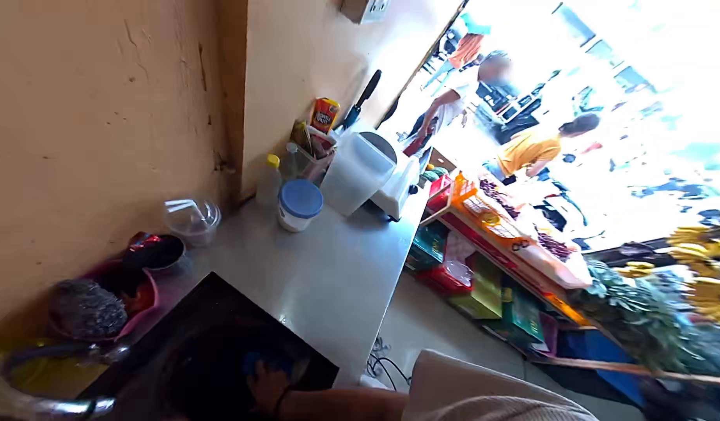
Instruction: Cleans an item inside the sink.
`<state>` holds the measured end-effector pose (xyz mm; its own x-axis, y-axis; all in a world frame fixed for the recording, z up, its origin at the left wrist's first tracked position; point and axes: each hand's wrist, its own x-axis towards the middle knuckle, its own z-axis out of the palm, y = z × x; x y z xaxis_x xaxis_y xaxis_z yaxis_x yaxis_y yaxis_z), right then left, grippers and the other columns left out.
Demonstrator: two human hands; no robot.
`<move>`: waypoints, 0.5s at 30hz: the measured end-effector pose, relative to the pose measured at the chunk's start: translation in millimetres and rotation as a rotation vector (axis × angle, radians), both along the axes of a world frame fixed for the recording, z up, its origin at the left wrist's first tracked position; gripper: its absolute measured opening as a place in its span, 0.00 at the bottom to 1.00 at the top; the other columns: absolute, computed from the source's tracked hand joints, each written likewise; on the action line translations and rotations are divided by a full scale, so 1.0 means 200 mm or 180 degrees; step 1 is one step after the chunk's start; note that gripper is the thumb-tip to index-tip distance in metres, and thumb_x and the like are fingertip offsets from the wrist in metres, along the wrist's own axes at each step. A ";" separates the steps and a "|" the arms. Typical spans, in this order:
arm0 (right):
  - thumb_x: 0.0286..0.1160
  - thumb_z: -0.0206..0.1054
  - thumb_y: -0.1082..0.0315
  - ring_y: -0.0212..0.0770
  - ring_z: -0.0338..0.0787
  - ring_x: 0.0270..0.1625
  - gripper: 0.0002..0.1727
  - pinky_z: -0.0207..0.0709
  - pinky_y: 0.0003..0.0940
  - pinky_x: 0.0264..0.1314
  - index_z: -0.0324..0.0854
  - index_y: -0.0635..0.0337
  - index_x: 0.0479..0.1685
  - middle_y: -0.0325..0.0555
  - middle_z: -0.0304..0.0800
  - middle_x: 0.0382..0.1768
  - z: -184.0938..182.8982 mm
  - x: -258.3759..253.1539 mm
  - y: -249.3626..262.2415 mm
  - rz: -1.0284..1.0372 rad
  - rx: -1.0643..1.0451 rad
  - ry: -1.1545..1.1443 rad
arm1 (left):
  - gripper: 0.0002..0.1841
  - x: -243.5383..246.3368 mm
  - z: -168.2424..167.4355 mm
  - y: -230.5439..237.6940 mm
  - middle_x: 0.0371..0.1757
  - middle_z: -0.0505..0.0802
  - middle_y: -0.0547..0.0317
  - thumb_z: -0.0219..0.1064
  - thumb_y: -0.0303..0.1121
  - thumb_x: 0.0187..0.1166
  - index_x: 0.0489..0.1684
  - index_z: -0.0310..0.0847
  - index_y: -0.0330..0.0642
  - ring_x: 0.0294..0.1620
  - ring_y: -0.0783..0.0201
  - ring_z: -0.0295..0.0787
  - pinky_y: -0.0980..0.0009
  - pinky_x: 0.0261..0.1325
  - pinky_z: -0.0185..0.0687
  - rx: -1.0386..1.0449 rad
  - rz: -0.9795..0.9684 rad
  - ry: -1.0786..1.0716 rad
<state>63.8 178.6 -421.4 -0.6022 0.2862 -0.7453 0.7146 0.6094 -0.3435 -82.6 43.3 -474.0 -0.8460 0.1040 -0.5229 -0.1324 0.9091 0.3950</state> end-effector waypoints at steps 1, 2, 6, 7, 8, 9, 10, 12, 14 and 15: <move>0.77 0.73 0.55 0.72 0.69 0.84 0.35 0.74 0.69 0.72 0.72 0.56 0.84 0.66 0.54 0.91 -0.04 0.03 0.02 0.0132 0.0034 0.0065 | 0.27 0.04 0.10 -0.03 0.77 0.82 0.33 0.49 0.42 0.93 0.80 0.71 0.29 0.80 0.40 0.77 0.46 0.83 0.68 0.0110 0.0076 -0.0389; 0.81 0.69 0.60 0.71 0.69 0.84 0.30 0.74 0.69 0.74 0.73 0.57 0.82 0.66 0.55 0.91 -0.04 0.05 0.04 0.0343 0.0025 0.0105 | 0.25 0.13 0.13 -0.08 0.75 0.82 0.30 0.50 0.37 0.92 0.77 0.73 0.27 0.78 0.38 0.77 0.45 0.81 0.69 0.0133 0.0323 -0.0313; 0.90 0.50 0.71 0.72 0.73 0.81 0.22 0.71 0.70 0.76 0.77 0.62 0.78 0.66 0.59 0.89 0.04 -0.11 0.21 0.1737 -0.0052 0.0308 | 0.22 0.38 0.27 -0.23 0.71 0.86 0.31 0.49 0.35 0.93 0.73 0.77 0.28 0.75 0.39 0.81 0.45 0.80 0.72 -0.0014 0.1286 -0.0064; 0.89 0.50 0.73 0.71 0.72 0.82 0.22 0.69 0.70 0.78 0.78 0.64 0.77 0.65 0.61 0.89 0.07 -0.19 0.26 0.2031 -0.0102 0.0394 | 0.23 0.41 0.29 -0.25 0.71 0.85 0.31 0.48 0.37 0.95 0.73 0.77 0.27 0.75 0.39 0.81 0.46 0.80 0.71 0.0050 0.1497 -0.0143; 0.89 0.51 0.75 0.69 0.74 0.82 0.21 0.68 0.69 0.79 0.79 0.65 0.75 0.63 0.64 0.88 0.11 -0.26 0.30 0.2213 -0.0085 0.0543 | 0.24 0.44 0.30 -0.26 0.69 0.86 0.30 0.47 0.39 0.96 0.72 0.77 0.26 0.72 0.40 0.83 0.46 0.77 0.74 0.0124 0.1715 -0.0192; 0.87 0.54 0.76 0.68 0.78 0.78 0.20 0.72 0.67 0.76 0.82 0.64 0.72 0.61 0.68 0.86 0.17 -0.32 0.32 0.2329 0.0012 0.0695 | 0.25 0.49 0.31 -0.29 0.67 0.86 0.29 0.46 0.41 0.96 0.72 0.77 0.26 0.69 0.39 0.84 0.45 0.74 0.76 0.0208 0.1900 -0.0262; 0.83 0.59 0.78 0.67 0.84 0.71 0.16 0.79 0.67 0.67 0.87 0.63 0.64 0.61 0.74 0.81 0.24 -0.36 0.35 0.2329 0.0247 0.0967 | 0.26 0.55 0.33 -0.30 0.64 0.86 0.27 0.45 0.42 0.96 0.71 0.76 0.25 0.65 0.38 0.85 0.43 0.70 0.78 0.0304 0.2000 -0.0321; 0.75 0.66 0.81 0.68 0.88 0.62 0.12 0.84 0.66 0.56 0.90 0.65 0.53 0.64 0.77 0.76 0.39 -0.46 0.41 0.1989 0.0722 0.1121 | 0.26 0.68 0.39 -0.33 0.63 0.87 0.27 0.45 0.41 0.96 0.72 0.74 0.24 0.64 0.37 0.85 0.42 0.69 0.78 0.0192 0.1868 -0.0470; 0.77 0.62 0.81 0.73 0.84 0.66 0.14 0.81 0.69 0.60 0.85 0.73 0.58 0.71 0.71 0.79 0.54 -0.62 0.42 0.1419 0.0794 0.0431 | 0.25 0.79 0.47 -0.38 0.63 0.87 0.27 0.48 0.40 0.94 0.76 0.71 0.25 0.65 0.37 0.87 0.42 0.69 0.80 -0.0258 0.1435 -0.0772; 0.79 0.62 0.78 0.74 0.83 0.67 0.15 0.79 0.70 0.61 0.84 0.74 0.61 0.73 0.70 0.79 0.59 -0.69 0.40 0.1182 0.0742 0.0213 | 0.27 0.80 0.52 -0.39 0.65 0.86 0.26 0.52 0.40 0.93 0.78 0.67 0.24 0.66 0.37 0.87 0.43 0.70 0.80 -0.0479 0.1182 -0.0994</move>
